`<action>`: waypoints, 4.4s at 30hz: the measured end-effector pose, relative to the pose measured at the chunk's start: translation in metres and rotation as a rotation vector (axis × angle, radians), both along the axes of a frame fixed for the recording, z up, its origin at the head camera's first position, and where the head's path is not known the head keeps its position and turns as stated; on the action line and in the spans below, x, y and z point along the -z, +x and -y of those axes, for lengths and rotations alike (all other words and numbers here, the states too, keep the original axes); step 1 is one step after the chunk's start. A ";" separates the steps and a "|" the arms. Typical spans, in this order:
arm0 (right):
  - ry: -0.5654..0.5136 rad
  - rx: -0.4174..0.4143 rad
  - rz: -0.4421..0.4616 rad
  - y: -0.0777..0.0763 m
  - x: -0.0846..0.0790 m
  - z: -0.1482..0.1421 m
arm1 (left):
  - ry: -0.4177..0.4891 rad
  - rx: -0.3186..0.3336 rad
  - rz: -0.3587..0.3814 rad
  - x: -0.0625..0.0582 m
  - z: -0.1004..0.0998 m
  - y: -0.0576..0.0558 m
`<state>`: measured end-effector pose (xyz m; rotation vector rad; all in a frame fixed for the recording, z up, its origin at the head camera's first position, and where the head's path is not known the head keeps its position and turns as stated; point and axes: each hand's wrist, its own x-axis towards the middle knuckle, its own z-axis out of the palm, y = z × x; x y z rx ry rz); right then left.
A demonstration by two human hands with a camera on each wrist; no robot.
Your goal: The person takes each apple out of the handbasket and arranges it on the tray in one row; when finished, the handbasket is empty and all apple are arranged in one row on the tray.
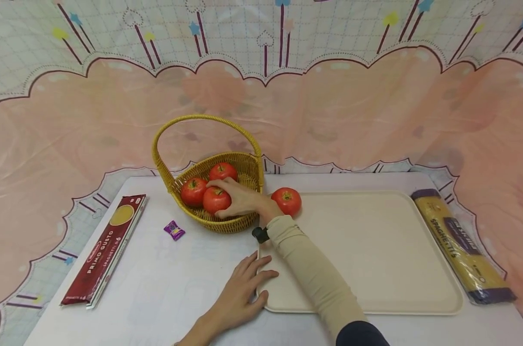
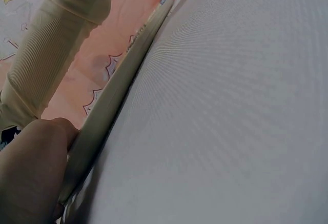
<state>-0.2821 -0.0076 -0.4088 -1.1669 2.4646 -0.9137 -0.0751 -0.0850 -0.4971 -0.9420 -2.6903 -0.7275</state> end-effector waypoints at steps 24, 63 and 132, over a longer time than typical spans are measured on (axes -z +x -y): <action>-0.261 0.060 0.035 0.011 -0.006 -0.026 | -0.002 -0.011 -0.005 -0.001 -0.001 0.000; -0.432 0.235 0.024 0.058 -0.036 -0.071 | 0.008 -0.013 -0.017 0.000 -0.001 0.000; -0.517 0.569 -0.038 0.080 -0.025 -0.133 | -0.008 -0.015 0.021 0.000 0.000 -0.001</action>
